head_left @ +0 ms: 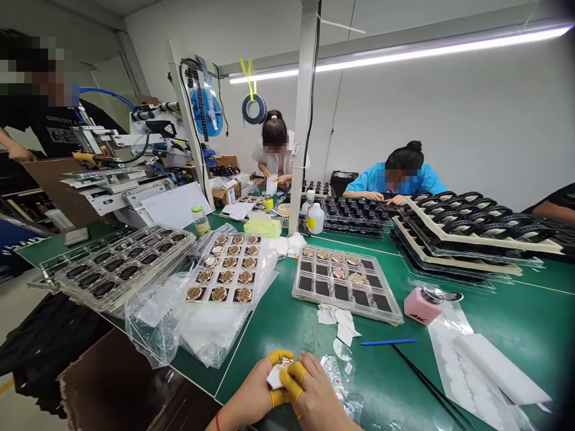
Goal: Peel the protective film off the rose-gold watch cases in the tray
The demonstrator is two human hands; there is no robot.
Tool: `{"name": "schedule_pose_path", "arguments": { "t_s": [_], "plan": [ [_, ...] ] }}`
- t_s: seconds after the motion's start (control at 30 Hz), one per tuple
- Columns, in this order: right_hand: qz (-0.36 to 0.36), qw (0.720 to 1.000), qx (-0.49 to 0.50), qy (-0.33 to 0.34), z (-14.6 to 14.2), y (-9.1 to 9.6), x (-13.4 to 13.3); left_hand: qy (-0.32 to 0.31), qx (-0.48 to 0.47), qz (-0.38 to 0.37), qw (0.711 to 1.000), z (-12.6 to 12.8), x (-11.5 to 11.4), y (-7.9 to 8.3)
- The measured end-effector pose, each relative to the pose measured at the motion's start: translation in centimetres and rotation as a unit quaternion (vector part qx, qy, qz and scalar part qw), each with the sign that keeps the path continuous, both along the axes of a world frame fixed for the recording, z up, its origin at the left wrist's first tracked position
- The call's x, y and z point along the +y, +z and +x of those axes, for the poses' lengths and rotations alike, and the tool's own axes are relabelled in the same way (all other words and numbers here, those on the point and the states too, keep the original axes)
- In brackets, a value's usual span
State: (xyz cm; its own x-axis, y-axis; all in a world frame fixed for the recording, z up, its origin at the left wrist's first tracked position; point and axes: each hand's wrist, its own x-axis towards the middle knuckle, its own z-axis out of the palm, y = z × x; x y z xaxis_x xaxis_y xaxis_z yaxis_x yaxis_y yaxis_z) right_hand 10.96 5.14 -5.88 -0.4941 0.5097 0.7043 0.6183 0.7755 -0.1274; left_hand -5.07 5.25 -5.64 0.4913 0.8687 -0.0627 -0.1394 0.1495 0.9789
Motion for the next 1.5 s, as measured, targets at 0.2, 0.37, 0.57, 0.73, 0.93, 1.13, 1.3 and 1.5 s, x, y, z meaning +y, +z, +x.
{"name": "schedule_pose_path", "arguments": {
  "t_s": [0.2,0.37,0.57,0.73,0.93,1.13,1.3,1.5],
  "plan": [
    [-0.053,0.998,-0.004,-0.018,0.4,0.8,0.4,-0.007,-0.010,-0.034,0.999,0.0,0.0,0.1],
    [-0.040,0.999,-0.004,0.023,0.5,0.6,0.0,0.012,0.012,-0.016,1.000,0.1,0.0,0.3],
    [-0.087,0.996,-0.012,-0.002,0.6,1.1,0.6,0.005,0.003,-0.025,1.000,0.1,0.0,0.3],
    [-0.106,0.993,-0.022,0.055,0.8,1.9,0.9,0.021,0.001,-0.012,1.000,0.2,0.1,0.3],
    [-0.129,0.982,-0.070,0.115,1.9,3.0,0.9,0.068,-0.035,-0.078,0.994,0.2,0.4,-0.9],
    [-0.193,0.981,0.009,-0.019,3.8,3.8,2.7,0.166,-0.048,-0.066,0.983,-0.6,-0.3,0.3],
    [-0.379,0.916,0.133,-0.018,4.3,5.4,2.8,0.198,-0.025,0.002,0.980,-0.9,-1.3,3.0],
    [-0.535,0.819,0.201,0.036,3.7,7.2,1.4,0.162,-0.028,0.062,0.984,-0.8,-2.2,4.3]
  ]
}}
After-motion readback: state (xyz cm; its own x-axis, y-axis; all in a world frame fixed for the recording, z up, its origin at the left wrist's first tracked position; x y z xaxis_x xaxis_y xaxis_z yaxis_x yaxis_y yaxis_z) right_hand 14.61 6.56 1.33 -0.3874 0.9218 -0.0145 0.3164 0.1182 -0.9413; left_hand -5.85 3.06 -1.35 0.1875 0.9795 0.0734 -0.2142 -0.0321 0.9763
